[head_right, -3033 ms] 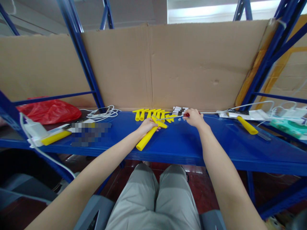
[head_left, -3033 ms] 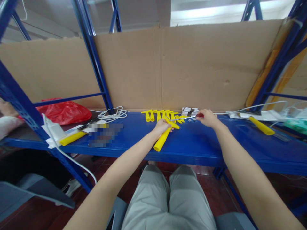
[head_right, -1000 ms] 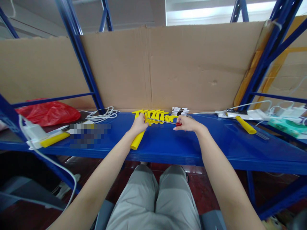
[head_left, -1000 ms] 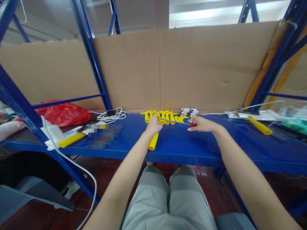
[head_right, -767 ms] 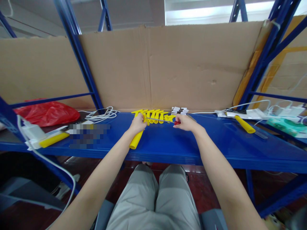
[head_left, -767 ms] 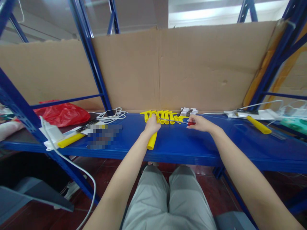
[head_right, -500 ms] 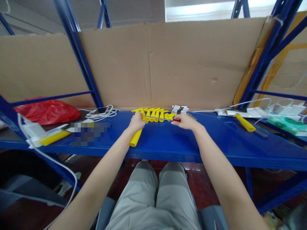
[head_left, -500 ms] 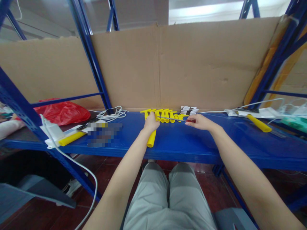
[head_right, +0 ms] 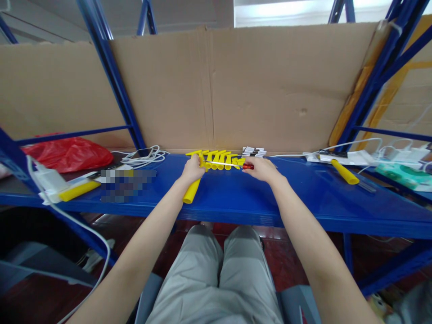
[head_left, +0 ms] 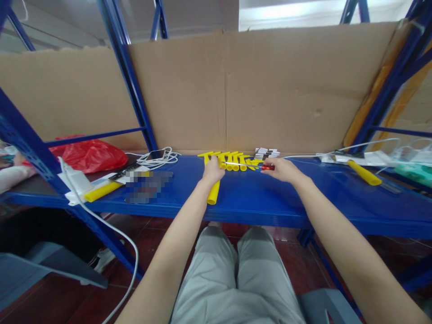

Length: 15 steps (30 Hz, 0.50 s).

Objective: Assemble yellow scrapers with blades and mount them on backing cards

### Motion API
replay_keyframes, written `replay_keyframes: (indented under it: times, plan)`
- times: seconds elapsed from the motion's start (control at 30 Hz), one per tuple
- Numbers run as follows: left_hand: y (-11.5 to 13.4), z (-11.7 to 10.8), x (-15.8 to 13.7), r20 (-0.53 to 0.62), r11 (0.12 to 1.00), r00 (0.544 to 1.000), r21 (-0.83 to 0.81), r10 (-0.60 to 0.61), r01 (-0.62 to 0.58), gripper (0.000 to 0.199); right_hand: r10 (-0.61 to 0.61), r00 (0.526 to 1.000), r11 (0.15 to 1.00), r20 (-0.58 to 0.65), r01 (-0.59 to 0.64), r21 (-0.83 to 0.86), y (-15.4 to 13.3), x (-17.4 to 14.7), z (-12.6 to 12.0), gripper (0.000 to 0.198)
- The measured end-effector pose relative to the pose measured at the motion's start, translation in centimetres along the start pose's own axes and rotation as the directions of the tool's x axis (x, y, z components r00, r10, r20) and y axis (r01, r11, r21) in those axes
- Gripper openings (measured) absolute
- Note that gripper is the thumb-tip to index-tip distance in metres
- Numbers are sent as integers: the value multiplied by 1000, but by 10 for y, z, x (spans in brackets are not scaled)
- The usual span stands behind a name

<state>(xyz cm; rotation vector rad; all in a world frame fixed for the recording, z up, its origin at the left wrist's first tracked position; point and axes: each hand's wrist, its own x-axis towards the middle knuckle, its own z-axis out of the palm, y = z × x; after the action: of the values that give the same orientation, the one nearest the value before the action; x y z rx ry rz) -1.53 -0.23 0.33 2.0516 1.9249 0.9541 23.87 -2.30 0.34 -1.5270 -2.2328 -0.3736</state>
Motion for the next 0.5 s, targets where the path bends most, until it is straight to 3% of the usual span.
replay_keyframes:
  times: [0.2,0.5]
  plan:
    - [0,-1,0,-8,1000,1000,17,-1,1,34,60,994,994,95,-52,-92,-8,-1,-4,26]
    - [1,-1,-2,-6,999,1000,34,-14,14,35,19,998,981,-60,-30,-194,-11,-3,-5,24]
